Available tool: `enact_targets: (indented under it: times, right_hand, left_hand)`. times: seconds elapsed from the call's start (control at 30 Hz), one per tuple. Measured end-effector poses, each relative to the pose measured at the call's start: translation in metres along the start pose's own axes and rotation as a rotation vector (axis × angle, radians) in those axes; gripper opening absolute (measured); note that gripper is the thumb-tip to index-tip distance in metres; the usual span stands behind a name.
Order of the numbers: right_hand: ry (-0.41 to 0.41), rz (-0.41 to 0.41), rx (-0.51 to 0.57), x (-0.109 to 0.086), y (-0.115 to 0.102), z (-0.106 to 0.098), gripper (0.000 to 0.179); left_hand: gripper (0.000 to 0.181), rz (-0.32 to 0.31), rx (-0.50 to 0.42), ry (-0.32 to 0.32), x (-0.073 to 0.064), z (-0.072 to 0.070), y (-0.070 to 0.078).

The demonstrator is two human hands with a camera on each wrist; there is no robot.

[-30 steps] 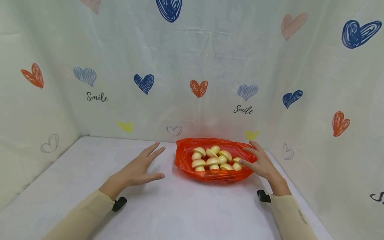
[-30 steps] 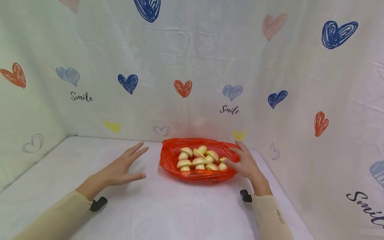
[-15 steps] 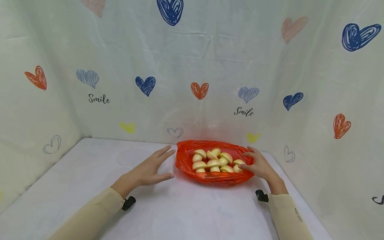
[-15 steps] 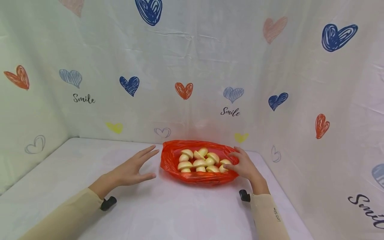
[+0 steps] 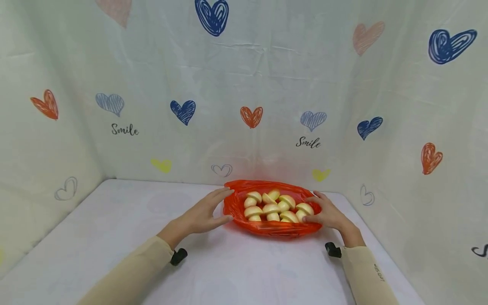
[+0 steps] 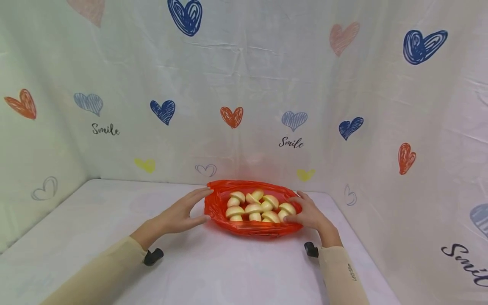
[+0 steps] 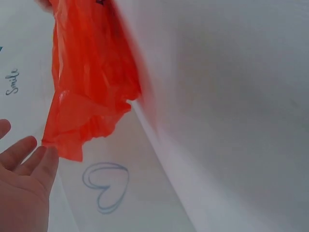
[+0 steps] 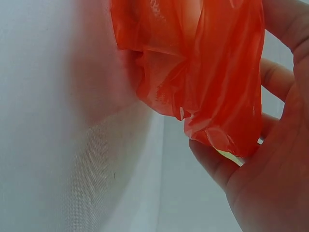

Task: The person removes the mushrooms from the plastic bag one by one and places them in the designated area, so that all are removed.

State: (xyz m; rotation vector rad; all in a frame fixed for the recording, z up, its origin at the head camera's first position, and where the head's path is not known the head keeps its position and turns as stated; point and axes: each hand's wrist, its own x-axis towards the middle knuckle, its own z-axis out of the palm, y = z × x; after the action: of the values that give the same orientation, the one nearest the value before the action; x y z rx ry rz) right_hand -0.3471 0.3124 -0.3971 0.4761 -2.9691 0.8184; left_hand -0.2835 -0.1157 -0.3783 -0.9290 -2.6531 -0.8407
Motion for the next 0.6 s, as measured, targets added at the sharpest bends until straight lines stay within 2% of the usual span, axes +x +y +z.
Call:
enact_targets:
  times: [0.23, 0.43, 0.5, 0.6]
  right_hand:
    - [-0.017, 0.011, 0.010, 0.000, -0.002, -0.001, 0.070]
    - [-0.045, 0.033, -0.013, -0.001, -0.002, -0.002, 0.077]
    - [-0.047, 0.030, -0.019, -0.002, -0.001, -0.003, 0.078]
    - [-0.059, 0.027, -0.021, -0.003, 0.001, -0.003, 0.081]
  left_hand:
    - [0.068, 0.005, 0.014, 0.026, 0.014, 0.004, 0.009]
    - [0.060, 0.091, 0.034, 0.063, 0.030, 0.005, 0.018]
    - [0.057, 0.106, 0.023, 0.053, 0.035, 0.006, 0.022]
    - [0.055, 0.094, -0.024, -0.002, 0.041, 0.008, 0.027]
